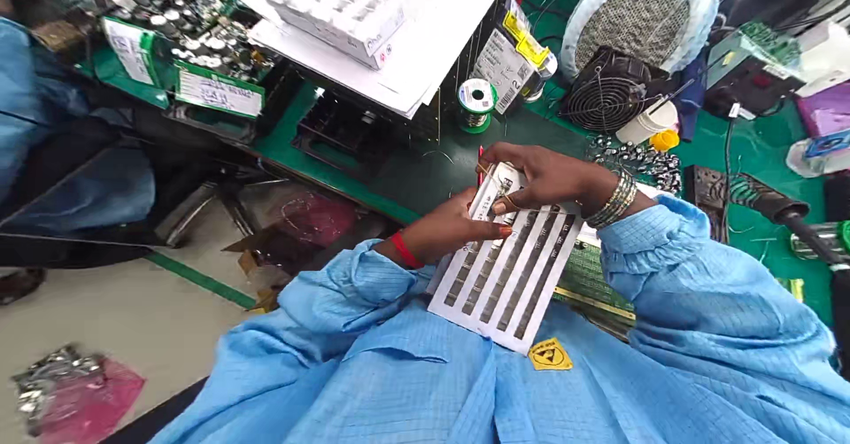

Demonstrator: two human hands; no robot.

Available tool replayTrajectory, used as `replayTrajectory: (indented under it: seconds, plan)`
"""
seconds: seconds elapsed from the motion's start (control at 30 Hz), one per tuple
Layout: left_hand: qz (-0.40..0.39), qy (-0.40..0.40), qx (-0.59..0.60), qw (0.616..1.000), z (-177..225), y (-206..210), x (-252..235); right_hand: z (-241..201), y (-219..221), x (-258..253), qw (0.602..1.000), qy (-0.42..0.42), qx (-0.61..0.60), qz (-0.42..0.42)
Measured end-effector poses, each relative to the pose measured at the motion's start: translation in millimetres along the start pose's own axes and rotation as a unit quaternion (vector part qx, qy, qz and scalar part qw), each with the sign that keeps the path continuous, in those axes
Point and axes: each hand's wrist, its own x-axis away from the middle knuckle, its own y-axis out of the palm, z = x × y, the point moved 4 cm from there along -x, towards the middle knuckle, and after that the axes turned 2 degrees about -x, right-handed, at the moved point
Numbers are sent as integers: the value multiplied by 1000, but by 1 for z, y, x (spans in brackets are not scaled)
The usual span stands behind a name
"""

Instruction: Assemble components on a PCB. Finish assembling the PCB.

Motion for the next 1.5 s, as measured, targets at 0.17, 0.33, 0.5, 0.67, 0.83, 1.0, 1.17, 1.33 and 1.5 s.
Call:
replayTrajectory:
  seconds: [0.17, 0.33, 0.5, 0.67, 0.83, 1.0, 1.17, 1.33, 1.5]
  plan:
    - [3, 2, -7, 1000, -1, 0, 0, 1, -1, -2, 988, 53, -145, -13]
    - [31, 2, 1, 1000, -7, -2, 1, 12, 0, 15, 962, 118, -245, -21]
    - [14, 60, 0, 998, -15, -7, -4, 34, 0, 44, 951, 116, -287, -16]
    - [-10, 110, 17, 994, -17, -5, -8, 54, 9, 71, 941, 64, -325, 73]
    - [27, 111, 20, 993, -15, -8, -4, 64, 27, 96, 922, 85, -348, 146]
    - [93, 96, 28, 991, -21, -20, 2, 73, 63, 109, 877, 73, -438, 185]
    - [125, 94, 30, 987, -19, -16, 2, 75, 72, 115, 850, 5, -477, 224]
    - [157, 83, 1, 984, -18, -14, 1, 57, 91, 100, 789, -51, -531, 305]
    - [192, 93, -8, 977, -15, -9, 3, 46, 101, 87, 741, -23, -552, 382]
